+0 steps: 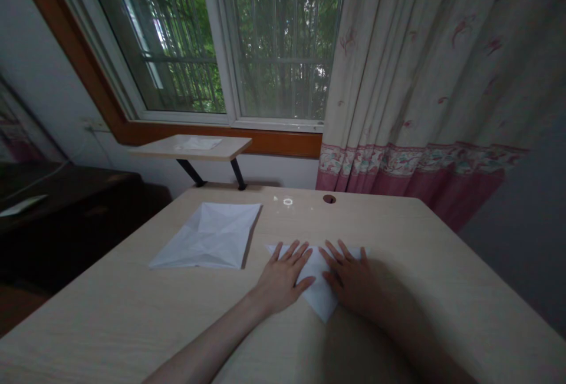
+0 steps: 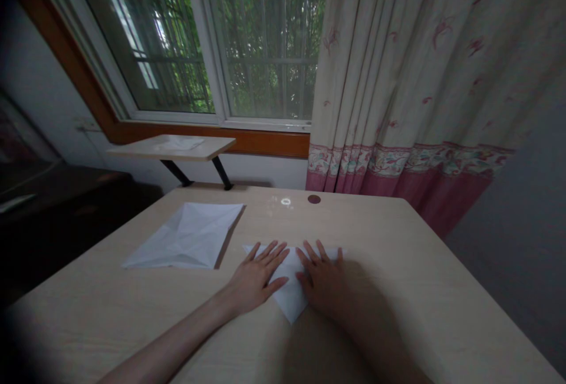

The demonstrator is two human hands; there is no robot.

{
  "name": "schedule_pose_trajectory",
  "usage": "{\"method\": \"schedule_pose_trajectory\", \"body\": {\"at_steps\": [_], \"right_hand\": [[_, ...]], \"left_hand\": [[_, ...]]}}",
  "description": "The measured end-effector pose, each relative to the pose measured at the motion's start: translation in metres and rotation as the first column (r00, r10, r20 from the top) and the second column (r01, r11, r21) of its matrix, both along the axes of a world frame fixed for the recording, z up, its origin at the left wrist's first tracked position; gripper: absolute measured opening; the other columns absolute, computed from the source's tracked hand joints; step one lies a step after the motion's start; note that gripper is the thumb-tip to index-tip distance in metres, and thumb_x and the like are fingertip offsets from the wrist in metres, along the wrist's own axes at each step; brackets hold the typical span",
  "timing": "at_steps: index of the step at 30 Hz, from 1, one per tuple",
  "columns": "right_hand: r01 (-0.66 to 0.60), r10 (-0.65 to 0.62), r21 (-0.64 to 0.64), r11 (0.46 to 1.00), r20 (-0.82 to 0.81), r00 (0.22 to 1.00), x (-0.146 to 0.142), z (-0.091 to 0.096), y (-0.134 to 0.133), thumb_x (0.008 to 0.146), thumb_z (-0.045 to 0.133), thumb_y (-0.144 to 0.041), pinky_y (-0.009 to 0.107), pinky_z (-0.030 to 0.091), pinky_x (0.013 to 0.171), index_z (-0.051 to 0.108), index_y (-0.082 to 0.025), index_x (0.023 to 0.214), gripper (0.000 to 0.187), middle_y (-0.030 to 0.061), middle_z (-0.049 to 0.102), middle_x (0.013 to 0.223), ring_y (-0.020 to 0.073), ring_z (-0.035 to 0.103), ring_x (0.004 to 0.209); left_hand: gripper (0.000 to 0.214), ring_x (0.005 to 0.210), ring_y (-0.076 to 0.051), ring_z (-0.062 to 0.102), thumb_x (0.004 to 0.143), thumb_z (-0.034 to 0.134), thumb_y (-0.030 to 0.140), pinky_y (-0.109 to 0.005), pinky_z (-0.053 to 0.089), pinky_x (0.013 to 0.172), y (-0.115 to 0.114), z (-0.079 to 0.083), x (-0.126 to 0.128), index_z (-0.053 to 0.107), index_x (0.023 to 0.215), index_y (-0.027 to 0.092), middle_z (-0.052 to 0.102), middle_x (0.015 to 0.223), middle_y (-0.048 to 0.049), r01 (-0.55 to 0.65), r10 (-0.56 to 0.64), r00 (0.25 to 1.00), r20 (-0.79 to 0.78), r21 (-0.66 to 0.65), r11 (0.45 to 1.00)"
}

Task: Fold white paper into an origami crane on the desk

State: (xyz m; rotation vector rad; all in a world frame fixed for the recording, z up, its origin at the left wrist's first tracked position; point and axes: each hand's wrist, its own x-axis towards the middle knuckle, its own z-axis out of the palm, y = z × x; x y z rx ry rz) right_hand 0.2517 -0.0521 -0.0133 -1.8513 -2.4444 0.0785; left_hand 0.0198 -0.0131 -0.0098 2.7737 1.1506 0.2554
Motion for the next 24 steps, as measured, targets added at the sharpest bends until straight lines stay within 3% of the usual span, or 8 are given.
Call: {"method": "schedule_pose_trajectory", "body": {"at_steps": [6,10,17,24], "right_hand": [[0.077,-0.076,-0.043,0.996,0.039,0.996,0.007,0.002,0.005,0.1,0.042,-0.062,0.074,0.017,0.117,0.031,-0.026,0.16,0.071,0.0079,0.021,0.167,0.043,0.019,0.153],[0.093,-0.091,-0.021,0.995,0.068,0.994,0.009,-0.002,0.007,0.099,0.042,-0.065,0.077,0.017,0.115,0.03,-0.03,0.16,0.071,0.0073,0.019,0.167,0.0454,0.017,0.153],[0.082,-0.083,0.042,0.996,0.032,0.996,0.011,-0.008,0.008,0.097,0.052,-0.061,0.082,0.02,0.11,0.037,-0.033,0.157,0.068,0.0106,0.027,0.165,0.0484,0.023,0.15],[0.047,-0.048,0.004,0.999,0.012,0.999,0.012,-0.006,0.009,0.1,0.045,-0.061,0.081,0.017,0.111,0.033,-0.027,0.159,0.068,0.012,0.022,0.166,0.0433,0.02,0.153]], "left_hand": [[0.068,0.153,-0.038,0.027,0.1,0.036,0.071,-0.065,0.026,0.12,-0.002,-0.003,0.0,0.04,0.156,0.032,0.033,0.165,-0.006,-0.102,0.102,0.995,-0.01,0.049,0.994],[0.068,0.153,-0.04,0.026,0.098,0.039,0.073,-0.066,0.026,0.12,-0.003,-0.004,0.001,0.041,0.155,0.037,0.032,0.165,-0.0043,-0.16,0.162,0.986,-0.027,0.06,0.985],[0.068,0.151,-0.032,0.034,0.105,0.036,0.061,-0.054,0.032,0.122,0.006,-0.009,-0.002,0.043,0.155,0.015,0.037,0.161,-0.0161,-0.219,0.217,0.976,0.027,0.079,0.973],[0.067,0.15,-0.031,0.036,0.107,0.031,0.058,-0.053,0.031,0.123,0.014,-0.019,-0.007,0.042,0.154,0.012,0.04,0.159,-0.0188,-0.185,0.177,0.979,0.1,0.088,0.979]]}}
